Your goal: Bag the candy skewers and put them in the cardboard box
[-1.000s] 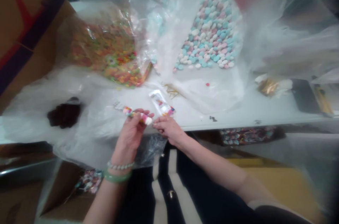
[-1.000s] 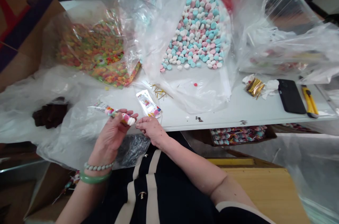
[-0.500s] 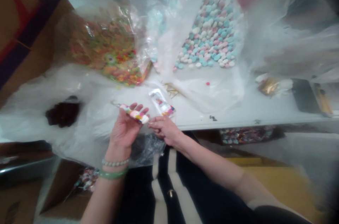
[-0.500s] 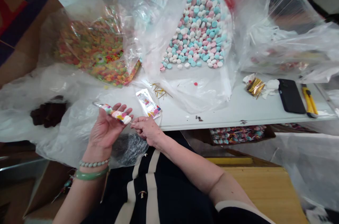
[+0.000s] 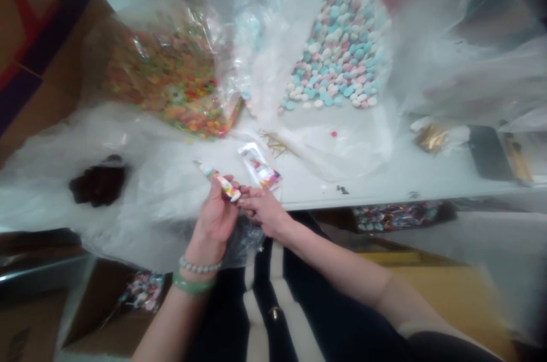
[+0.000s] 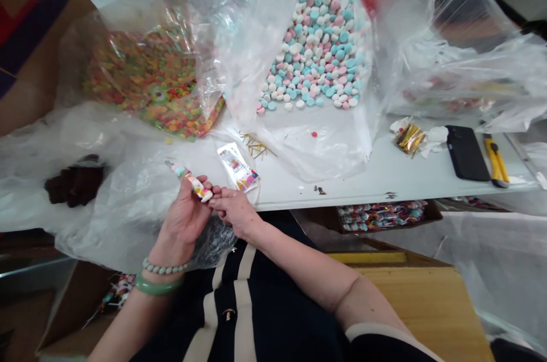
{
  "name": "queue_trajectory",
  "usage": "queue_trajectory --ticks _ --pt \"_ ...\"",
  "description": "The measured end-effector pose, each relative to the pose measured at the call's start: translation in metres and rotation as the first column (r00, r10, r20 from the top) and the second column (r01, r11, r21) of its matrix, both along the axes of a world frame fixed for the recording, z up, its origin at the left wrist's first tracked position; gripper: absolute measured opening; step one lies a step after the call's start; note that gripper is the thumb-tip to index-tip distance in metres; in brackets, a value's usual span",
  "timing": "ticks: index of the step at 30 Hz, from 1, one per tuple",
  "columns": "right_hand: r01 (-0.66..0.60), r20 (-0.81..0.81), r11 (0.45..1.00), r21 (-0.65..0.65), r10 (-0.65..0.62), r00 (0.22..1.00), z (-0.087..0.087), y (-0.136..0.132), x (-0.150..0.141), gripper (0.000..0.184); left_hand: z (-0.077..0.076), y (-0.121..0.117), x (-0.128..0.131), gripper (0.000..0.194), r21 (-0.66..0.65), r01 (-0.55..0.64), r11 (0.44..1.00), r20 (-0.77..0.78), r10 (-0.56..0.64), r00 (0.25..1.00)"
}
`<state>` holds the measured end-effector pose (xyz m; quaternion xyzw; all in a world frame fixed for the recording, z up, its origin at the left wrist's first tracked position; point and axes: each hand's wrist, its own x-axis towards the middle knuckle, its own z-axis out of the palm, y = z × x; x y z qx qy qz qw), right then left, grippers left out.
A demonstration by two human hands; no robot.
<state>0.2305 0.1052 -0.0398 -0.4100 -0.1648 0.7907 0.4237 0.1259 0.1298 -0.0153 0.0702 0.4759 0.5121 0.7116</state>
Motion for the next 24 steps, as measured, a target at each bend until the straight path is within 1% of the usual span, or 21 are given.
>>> queue_trajectory --ticks 2,3,5,7,10,12,14,17,19,21,23,24 --pt "0.042 0.173 0.995 0.090 -0.057 0.983 0.001 0.000 0.000 0.009 -0.002 -0.002 0.001 0.036 -0.035 0.013 0.999 0.007 -0.012 1.000" --pt "0.046 0.267 0.987 0.156 -0.086 0.960 0.001 0.000 0.000 0.009 -0.002 -0.003 0.001 0.038 -0.048 0.022 0.999 0.011 -0.021 1.000" --pt "0.013 0.426 0.961 0.275 -0.134 0.894 0.002 0.001 0.001 0.011 -0.003 -0.003 -0.001 0.043 -0.059 0.050 0.997 0.015 -0.049 0.999" --pt "-0.039 0.519 0.945 0.325 -0.143 0.843 0.002 0.001 0.003 0.012 -0.004 -0.002 -0.004 0.045 -0.036 0.056 0.998 0.002 -0.056 0.998" --pt "-0.103 0.567 0.942 0.320 -0.103 0.817 0.000 0.000 0.003 0.013 -0.007 -0.001 -0.008 0.033 0.048 0.017 0.999 -0.047 -0.014 0.999" --pt "-0.120 0.588 0.936 0.331 -0.106 0.802 -0.002 -0.001 0.001 0.012 -0.011 -0.003 -0.007 0.026 0.082 0.006 0.997 -0.081 0.000 0.997" --pt "-0.116 0.607 0.931 0.347 -0.128 0.785 -0.003 -0.001 -0.001 0.013 -0.014 -0.006 -0.002 0.023 0.083 0.000 0.997 -0.087 0.007 0.996" --pt "-0.104 0.627 0.927 0.360 -0.157 0.763 -0.001 0.001 -0.002 0.014 -0.018 -0.013 0.008 0.023 0.099 -0.027 0.995 -0.052 0.032 0.998" --pt "-0.104 0.639 0.920 0.377 -0.177 0.749 0.000 0.002 -0.001 0.014 -0.018 -0.016 0.013 0.024 0.100 0.013 0.995 -0.044 -0.008 0.999" --pt "-0.121 0.665 0.909 0.400 -0.197 0.720 0.001 0.003 0.002 0.014 -0.017 -0.016 0.012 0.023 0.065 0.096 0.993 -0.029 -0.094 0.995" --pt "-0.151 0.702 0.899 0.411 -0.206 0.681 0.001 0.002 0.006 0.015 -0.015 -0.011 0.006 0.021 0.006 0.152 0.988 0.026 -0.152 0.988" --pt "-0.166 0.712 0.896 0.413 -0.204 0.672 0.000 0.002 0.008 0.016 -0.013 -0.007 0.000 0.021 -0.021 0.150 0.988 0.056 -0.149 0.987"
